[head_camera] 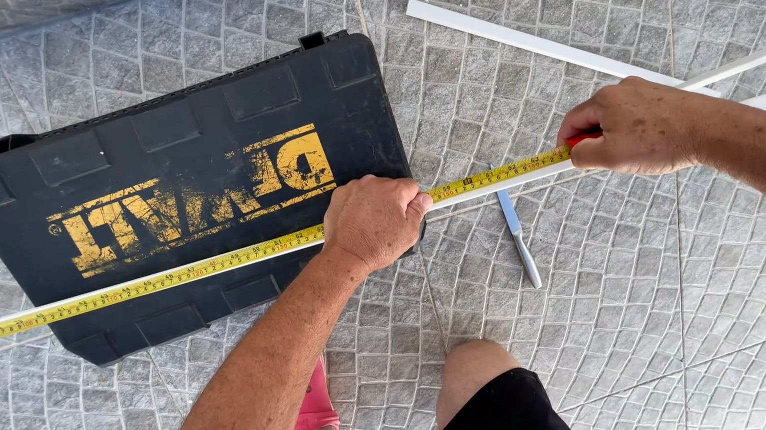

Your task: Measuring window dimensions and cutting plastic strips to size using a tape measure and a utility knife

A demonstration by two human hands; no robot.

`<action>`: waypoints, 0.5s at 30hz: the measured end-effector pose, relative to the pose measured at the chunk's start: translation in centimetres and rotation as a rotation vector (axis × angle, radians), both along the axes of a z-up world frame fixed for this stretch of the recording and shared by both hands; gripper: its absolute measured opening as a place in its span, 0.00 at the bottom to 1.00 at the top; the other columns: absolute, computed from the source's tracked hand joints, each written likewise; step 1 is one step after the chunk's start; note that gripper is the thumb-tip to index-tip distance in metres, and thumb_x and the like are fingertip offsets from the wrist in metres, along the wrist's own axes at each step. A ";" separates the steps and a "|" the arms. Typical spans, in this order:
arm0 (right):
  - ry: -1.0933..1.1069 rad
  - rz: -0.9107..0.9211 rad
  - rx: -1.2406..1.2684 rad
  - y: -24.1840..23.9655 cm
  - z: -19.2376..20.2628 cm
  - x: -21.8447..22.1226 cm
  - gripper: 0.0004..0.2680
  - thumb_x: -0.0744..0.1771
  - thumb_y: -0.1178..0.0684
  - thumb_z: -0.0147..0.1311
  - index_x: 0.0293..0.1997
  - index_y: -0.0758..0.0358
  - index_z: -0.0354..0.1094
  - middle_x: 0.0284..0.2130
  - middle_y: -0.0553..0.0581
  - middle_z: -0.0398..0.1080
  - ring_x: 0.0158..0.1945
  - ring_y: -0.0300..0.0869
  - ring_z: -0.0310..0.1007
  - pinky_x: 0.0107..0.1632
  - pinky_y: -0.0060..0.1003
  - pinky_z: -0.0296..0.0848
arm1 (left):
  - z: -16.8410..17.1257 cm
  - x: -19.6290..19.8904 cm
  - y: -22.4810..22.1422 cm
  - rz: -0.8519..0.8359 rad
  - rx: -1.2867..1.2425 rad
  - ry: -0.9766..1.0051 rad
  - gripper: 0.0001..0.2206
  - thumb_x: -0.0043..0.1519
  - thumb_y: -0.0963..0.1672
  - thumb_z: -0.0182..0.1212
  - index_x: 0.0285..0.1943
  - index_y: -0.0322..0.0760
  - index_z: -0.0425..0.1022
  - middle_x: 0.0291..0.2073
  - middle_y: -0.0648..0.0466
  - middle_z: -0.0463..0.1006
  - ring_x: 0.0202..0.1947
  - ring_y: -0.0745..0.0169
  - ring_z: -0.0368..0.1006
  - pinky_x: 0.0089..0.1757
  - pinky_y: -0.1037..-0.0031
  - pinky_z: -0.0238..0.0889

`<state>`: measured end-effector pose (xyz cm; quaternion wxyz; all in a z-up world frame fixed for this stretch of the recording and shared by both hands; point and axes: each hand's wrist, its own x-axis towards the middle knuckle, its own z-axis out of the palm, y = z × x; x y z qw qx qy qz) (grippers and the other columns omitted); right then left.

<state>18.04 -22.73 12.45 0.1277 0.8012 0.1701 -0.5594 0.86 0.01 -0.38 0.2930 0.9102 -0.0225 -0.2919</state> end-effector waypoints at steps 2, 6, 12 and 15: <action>-0.057 0.006 0.015 -0.4 -0.2 -0.4 0.11 0.64 0.42 0.50 0.44 0.46 0.79 0.26 0.49 0.77 0.28 0.39 0.72 0.37 0.35 0.70 | 0.2 0.0 0.0 0.026 -0.017 -0.010 0.19 0.68 0.55 0.50 0.31 0.46 0.80 0.26 0.54 0.81 0.30 0.45 0.76 0.33 0.51 0.66; -0.054 -0.043 -0.030 0.7 0.8 -1.1 0.11 0.68 0.37 0.52 0.44 0.44 0.80 0.25 0.48 0.78 0.29 0.38 0.73 0.38 0.36 0.69 | 0.3 0.1 0.1 0.005 -0.002 0.021 0.18 0.68 0.55 0.49 0.35 0.48 0.81 0.29 0.54 0.82 0.34 0.44 0.77 0.36 0.50 0.66; -0.082 0.070 0.009 -0.1 -0.4 -1.4 0.12 0.67 0.44 0.43 0.45 0.46 0.75 0.25 0.49 0.77 0.28 0.39 0.72 0.41 0.36 0.71 | 0.3 0.1 0.1 0.009 -0.009 0.009 0.18 0.67 0.55 0.50 0.34 0.47 0.80 0.28 0.53 0.82 0.32 0.44 0.77 0.35 0.50 0.66; -0.038 0.007 0.024 0.7 0.0 -1.9 0.11 0.66 0.48 0.42 0.45 0.50 0.74 0.26 0.50 0.77 0.24 0.39 0.71 0.32 0.35 0.71 | 0.2 0.1 0.1 0.010 -0.012 0.007 0.18 0.68 0.54 0.50 0.33 0.47 0.80 0.28 0.54 0.82 0.32 0.44 0.77 0.35 0.50 0.67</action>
